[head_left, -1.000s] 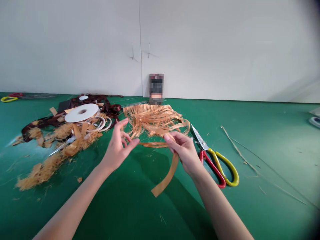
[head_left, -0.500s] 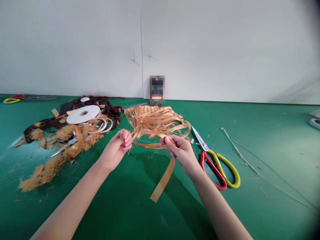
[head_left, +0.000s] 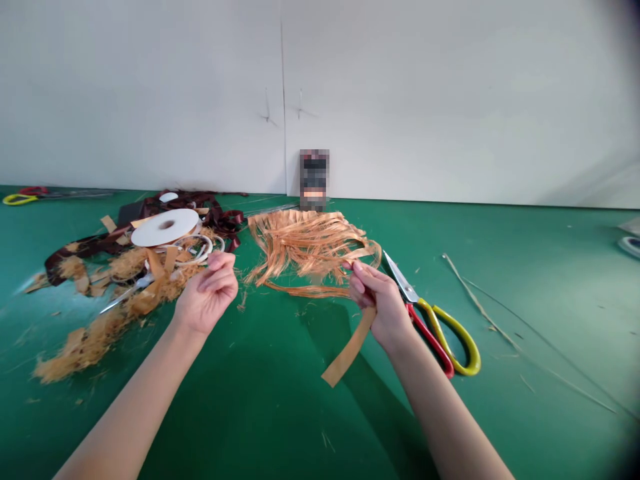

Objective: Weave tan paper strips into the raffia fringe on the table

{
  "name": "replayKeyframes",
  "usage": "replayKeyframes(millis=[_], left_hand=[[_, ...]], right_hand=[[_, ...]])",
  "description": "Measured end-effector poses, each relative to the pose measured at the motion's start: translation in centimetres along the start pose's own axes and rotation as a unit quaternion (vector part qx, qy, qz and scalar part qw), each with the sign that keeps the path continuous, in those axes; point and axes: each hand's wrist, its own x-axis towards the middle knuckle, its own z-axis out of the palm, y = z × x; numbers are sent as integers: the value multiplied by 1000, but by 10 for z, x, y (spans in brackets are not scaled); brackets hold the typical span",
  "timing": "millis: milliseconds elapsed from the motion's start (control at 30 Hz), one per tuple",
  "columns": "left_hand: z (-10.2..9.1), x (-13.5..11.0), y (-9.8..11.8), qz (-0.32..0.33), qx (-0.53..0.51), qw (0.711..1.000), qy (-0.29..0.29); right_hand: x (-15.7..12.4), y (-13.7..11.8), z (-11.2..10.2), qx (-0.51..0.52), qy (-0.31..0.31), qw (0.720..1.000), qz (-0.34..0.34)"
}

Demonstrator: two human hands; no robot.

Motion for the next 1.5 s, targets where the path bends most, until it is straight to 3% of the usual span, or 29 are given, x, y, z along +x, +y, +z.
replayKeyframes(millis=[133,233,367,467,567,700,767,900,1033,1100,1167,1267,1367,1500], left_hand=[[-1,5,9,76,93,992,39],[-3,8,10,195,183,959,89],[-7,6,13,394,298,855,160],[-11,1,15,461,379,781,185],[-13,0,12,464,467,730,185],[-15,4,-1,424,572,687,145],[-15,5,-12,366,596,706,113],[-13,2,-35,222,547,807,-9],[-9,-4,-49,110,461,867,-156],[-7,-6,-51,52,413,887,-198],[-4,-7,-50,4,402,892,-208],[-1,-9,-48,-48,446,871,-198],[-1,-10,-46,-59,471,860,-189],[-3,-9,-43,-49,450,875,-171]], right_hand=[[1,0,-3,30,68,997,-24],[2,0,-6,40,148,986,-65],[4,1,-12,44,278,951,-128],[7,4,-18,51,345,926,-145],[9,6,-18,56,331,932,-137],[3,9,-5,41,190,975,-103],[-2,10,4,25,97,992,-81],[-10,13,16,-20,-65,997,-44],[-12,19,20,-59,-156,986,-18],[-12,21,21,-72,-177,982,-9],[-13,22,21,-80,-187,979,-2],[-13,21,22,-85,-184,979,-1],[-12,19,21,-77,-168,983,-8],[-12,17,19,-64,-155,986,-11]])
